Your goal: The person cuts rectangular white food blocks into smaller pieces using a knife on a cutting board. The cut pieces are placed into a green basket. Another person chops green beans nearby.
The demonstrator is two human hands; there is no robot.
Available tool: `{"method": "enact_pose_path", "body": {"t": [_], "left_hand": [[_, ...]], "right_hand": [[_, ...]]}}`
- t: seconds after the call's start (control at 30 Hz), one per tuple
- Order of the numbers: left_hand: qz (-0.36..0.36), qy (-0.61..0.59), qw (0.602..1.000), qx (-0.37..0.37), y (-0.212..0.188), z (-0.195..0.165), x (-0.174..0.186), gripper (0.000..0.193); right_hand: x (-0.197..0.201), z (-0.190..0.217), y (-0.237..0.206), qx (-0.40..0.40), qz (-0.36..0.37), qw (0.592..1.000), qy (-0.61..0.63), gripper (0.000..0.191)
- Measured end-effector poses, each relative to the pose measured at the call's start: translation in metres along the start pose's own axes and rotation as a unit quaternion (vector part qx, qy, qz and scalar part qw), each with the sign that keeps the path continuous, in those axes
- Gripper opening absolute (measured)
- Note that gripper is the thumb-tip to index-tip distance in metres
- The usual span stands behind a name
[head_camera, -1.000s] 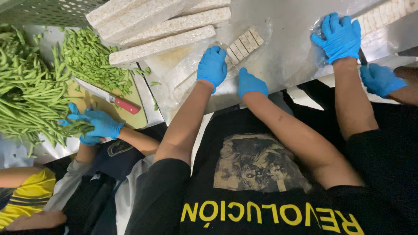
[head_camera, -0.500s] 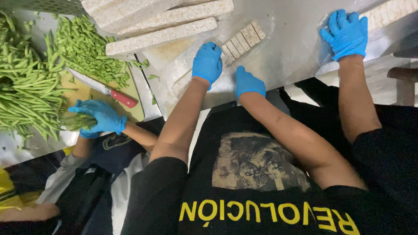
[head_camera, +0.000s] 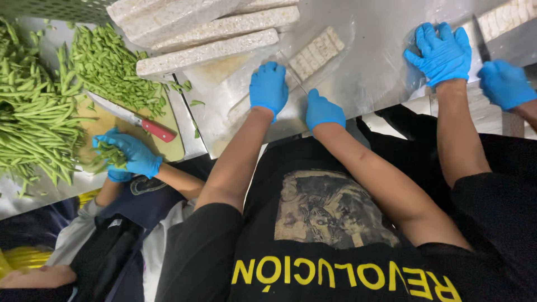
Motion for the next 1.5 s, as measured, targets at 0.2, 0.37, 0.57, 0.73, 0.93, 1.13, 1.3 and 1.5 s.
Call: {"method": "enact_pose_path", "body": {"t": [0.2, 0.37, 0.57, 0.73, 0.93, 1.13, 1.3, 1.5], "left_hand": [[-0.008, 0.016, 1.0, 0.002, 0.013, -0.018, 0.0, 0.028], [-0.002, -0.038, 0.999, -0.002, 0.011, -0.012, -0.002, 0.027], [-0.029, -0.085, 0.996, -0.03, 0.0, -0.001, 0.006, 0.029], [0.015, -0.047, 0.999, -0.015, -0.004, 0.0, 0.001, 0.025], [-0.035, -0.053, 0.997, -0.035, -0.01, 0.0, 0.006, 0.031], [-0.031, -0.114, 0.993, -0.023, -0.012, 0.018, -0.009, 0.029], [-0.035, -0.051, 0.998, -0.008, -0.018, 0.023, -0.018, 0.026], [-0.059, -0.059, 0.996, -0.024, -0.02, 0.02, -0.011, 0.026]], "right_hand": [[0.012, -0.005, -0.012, 0.009, -0.025, 1.0, -0.011, 0.03], [0.004, -0.01, 0.002, 0.003, -0.004, 1.0, -0.017, 0.028], [0.008, -0.005, 0.007, 0.002, 0.014, 1.0, -0.017, 0.029], [0.005, 0.005, -0.01, 0.015, 0.009, 1.0, -0.017, 0.027], [-0.01, -0.001, -0.002, 0.013, 0.012, 1.0, -0.011, 0.026], [-0.012, 0.005, 0.007, 0.028, 0.019, 0.999, -0.019, 0.026], [-0.012, 0.023, -0.008, 0.042, 0.021, 0.999, -0.012, 0.036], [-0.027, 0.018, 0.0, 0.034, 0.017, 0.999, -0.007, 0.035]]}}
Point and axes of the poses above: each hand's wrist, its own y-axis towards the middle knuckle, its own x-axis out of the back of the hand, z = x × y, the point moved 10 cm from there along y, towards the middle knuckle, and after that the axes turned 6 degrees about y, right-handed, at the moved point
